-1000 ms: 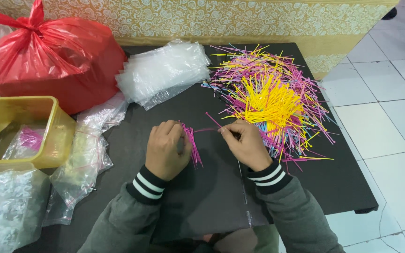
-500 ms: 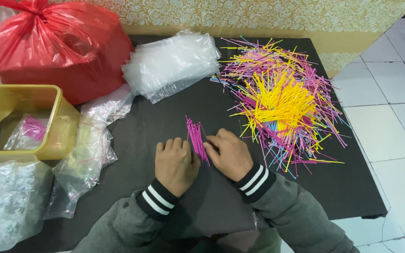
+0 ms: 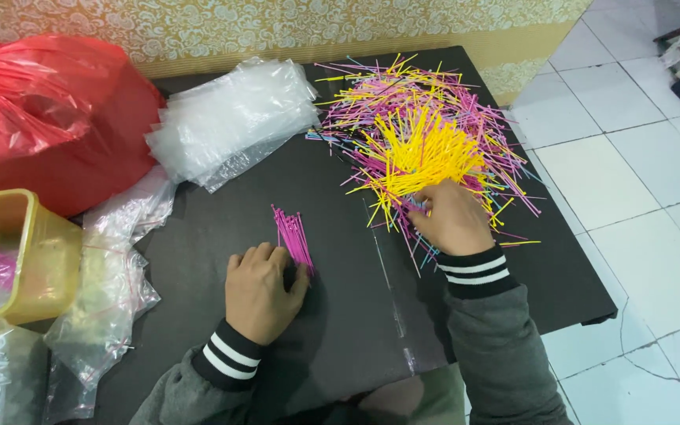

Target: Packing small colorful plastic sticks into plastic bags

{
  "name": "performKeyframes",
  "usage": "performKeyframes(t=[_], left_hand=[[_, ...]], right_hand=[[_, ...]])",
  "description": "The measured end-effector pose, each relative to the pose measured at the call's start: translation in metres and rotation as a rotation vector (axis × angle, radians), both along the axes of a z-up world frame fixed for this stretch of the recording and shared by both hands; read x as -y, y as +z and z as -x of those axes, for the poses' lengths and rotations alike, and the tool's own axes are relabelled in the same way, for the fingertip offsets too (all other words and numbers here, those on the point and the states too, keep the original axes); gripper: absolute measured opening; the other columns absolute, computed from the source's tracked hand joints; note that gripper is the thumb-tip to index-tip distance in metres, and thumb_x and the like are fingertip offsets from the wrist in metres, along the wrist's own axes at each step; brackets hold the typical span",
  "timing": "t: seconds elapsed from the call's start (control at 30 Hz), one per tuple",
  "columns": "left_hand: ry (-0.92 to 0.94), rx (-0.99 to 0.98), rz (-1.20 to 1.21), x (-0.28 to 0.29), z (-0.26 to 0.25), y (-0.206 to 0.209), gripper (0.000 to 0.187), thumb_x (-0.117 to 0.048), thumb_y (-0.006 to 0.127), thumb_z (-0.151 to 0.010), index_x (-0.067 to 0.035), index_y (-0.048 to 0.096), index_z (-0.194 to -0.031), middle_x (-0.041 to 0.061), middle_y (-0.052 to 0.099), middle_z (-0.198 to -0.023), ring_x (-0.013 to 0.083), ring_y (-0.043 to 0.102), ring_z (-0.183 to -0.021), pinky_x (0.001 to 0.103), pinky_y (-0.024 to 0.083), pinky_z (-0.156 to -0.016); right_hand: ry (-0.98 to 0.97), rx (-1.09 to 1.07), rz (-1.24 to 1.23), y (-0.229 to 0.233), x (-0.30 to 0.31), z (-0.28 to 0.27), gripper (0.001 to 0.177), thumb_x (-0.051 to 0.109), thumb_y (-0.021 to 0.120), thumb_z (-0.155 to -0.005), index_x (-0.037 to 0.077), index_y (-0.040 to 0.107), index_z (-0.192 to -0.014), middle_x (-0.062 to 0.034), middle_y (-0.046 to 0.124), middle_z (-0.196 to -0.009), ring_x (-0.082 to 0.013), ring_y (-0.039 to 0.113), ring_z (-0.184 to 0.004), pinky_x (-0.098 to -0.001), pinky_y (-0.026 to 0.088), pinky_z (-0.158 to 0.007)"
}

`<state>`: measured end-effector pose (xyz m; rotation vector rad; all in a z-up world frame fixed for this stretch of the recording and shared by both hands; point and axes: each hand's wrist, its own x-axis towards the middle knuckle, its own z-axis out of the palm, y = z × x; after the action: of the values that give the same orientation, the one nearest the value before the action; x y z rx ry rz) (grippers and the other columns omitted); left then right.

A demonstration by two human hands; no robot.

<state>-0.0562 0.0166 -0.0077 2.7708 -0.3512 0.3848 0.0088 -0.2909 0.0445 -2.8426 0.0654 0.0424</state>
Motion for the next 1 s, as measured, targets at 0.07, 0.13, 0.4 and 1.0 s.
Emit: performKeyframes(t=[0.07, 0.13, 0.4, 1.0], left_hand=[[-0.004, -0.021, 0.010, 0.000, -0.001, 0.002, 0.023, -0.035, 0.075, -0.081, -0.014, 0.068, -0.076, 0.004, 0.066, -0.081, 0.0284, 0.067, -0.081, 0.042, 0.046, -0.079], [-0.013, -0.053, 0.017, 0.000, 0.001, 0.004, 0.023, -0.035, 0.076, -0.081, -0.014, 0.068, -0.076, 0.004, 0.066, -0.082, 0.0288, 0.067, -0.082, 0.042, 0.047, -0.080], [-0.033, -0.066, 0.048, 0.000, 0.000, 0.007, 0.020, -0.031, 0.074, -0.083, -0.014, 0.068, -0.075, 0.002, 0.065, -0.077, 0.0279, 0.067, -0.079, 0.041, 0.046, -0.078], [-0.308, -0.053, 0.497, 0.008, 0.004, 0.036, 0.026, -0.030, 0.069, -0.093, -0.007, 0.069, -0.105, 0.011, 0.069, -0.090, 0.0355, 0.071, -0.084, 0.044, 0.053, -0.071]], right_hand=[[0.013, -0.032, 0.027, -0.011, -0.002, -0.011, 0.033, 0.028, 0.076, -0.082, 0.013, 0.079, -0.111, -0.0178, 0.072, -0.095, -0.0442, 0.071, -0.100, -0.0519, 0.057, -0.082], [0.022, -0.075, 0.052, -0.023, -0.004, -0.013, 0.034, 0.028, 0.076, -0.081, 0.016, 0.079, -0.113, -0.0177, 0.072, -0.097, -0.0439, 0.071, -0.102, -0.0522, 0.058, -0.085], [-0.072, 0.013, -0.031, -0.034, -0.001, -0.020, 0.018, 0.017, 0.070, -0.089, 0.011, 0.082, -0.102, -0.0183, 0.073, -0.088, -0.0414, 0.072, -0.094, -0.0463, 0.058, -0.082], [0.167, 0.253, -1.118, 0.028, -0.061, 0.012, 0.017, 0.014, 0.073, -0.100, 0.002, 0.072, -0.088, 0.0002, 0.054, -0.064, -0.0035, 0.047, -0.061, -0.0160, 0.040, -0.055]])
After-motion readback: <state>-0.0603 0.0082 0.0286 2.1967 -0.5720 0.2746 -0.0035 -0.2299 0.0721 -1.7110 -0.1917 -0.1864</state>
